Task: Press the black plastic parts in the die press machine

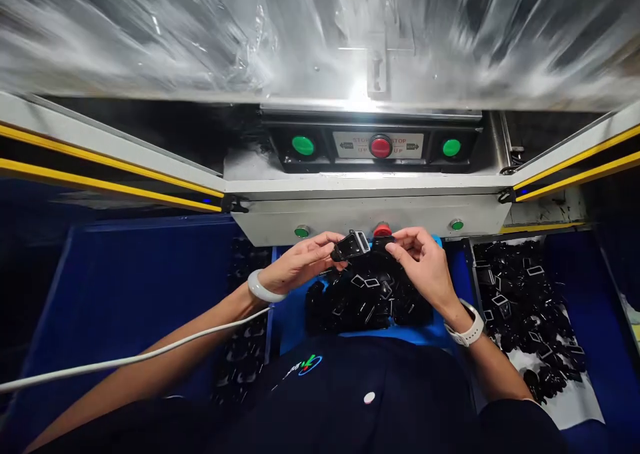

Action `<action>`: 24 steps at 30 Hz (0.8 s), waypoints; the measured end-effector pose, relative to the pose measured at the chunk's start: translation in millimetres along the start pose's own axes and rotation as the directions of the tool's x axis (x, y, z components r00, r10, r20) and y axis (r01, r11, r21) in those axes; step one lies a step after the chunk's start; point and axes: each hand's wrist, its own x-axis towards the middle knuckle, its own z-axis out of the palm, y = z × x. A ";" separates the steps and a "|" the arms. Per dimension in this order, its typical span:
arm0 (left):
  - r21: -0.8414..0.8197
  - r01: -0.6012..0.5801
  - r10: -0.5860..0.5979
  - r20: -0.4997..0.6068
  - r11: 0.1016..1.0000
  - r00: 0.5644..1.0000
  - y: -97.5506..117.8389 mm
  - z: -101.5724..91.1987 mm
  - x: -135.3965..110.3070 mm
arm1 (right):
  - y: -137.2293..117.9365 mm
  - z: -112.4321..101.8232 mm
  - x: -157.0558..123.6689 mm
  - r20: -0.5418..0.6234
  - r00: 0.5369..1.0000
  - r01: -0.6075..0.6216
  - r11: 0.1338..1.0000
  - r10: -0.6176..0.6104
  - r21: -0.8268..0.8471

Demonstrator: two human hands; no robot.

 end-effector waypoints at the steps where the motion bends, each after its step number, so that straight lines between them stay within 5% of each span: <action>1: 0.042 -0.028 0.029 -0.022 0.999 0.999 1.2 4.0 0.7 | -4.8 3.3 0.2 0.015 1.000 0.011 1.000 -0.012 0.012; 6: 0.341 -0.173 0.200 -0.046 0.924 0.979 15.0 23.9 1.3 | -18.9 17.3 5.0 0.131 0.991 0.029 0.999 -0.023 -0.043; 13: 0.662 -0.262 0.390 -0.050 0.702 0.920 34.6 37.9 14.4 | -27.5 21.8 22.1 0.104 0.987 0.139 0.977 -0.123 -0.164; 16: 0.698 -0.366 0.549 -0.047 0.616 0.835 52.6 43.5 26.0 | -46.1 15.8 40.8 0.141 0.975 0.197 0.966 -0.175 -0.167; 20: 0.673 -0.515 0.710 -0.022 0.531 0.704 102.4 44.7 45.2 | -102.3 1.7 95.3 0.248 0.902 0.395 0.907 -0.353 -0.147; 22: 0.677 -0.543 0.770 -0.056 0.497 0.635 134.0 41.7 61.2 | -136.8 1.7 138.7 0.126 0.843 0.537 0.805 -0.523 -0.253; 24: 0.678 -0.554 0.812 -0.111 0.483 0.573 164.7 37.3 83.7 | -167.1 9.2 189.6 -0.031 0.773 0.543 0.686 -0.634 -0.485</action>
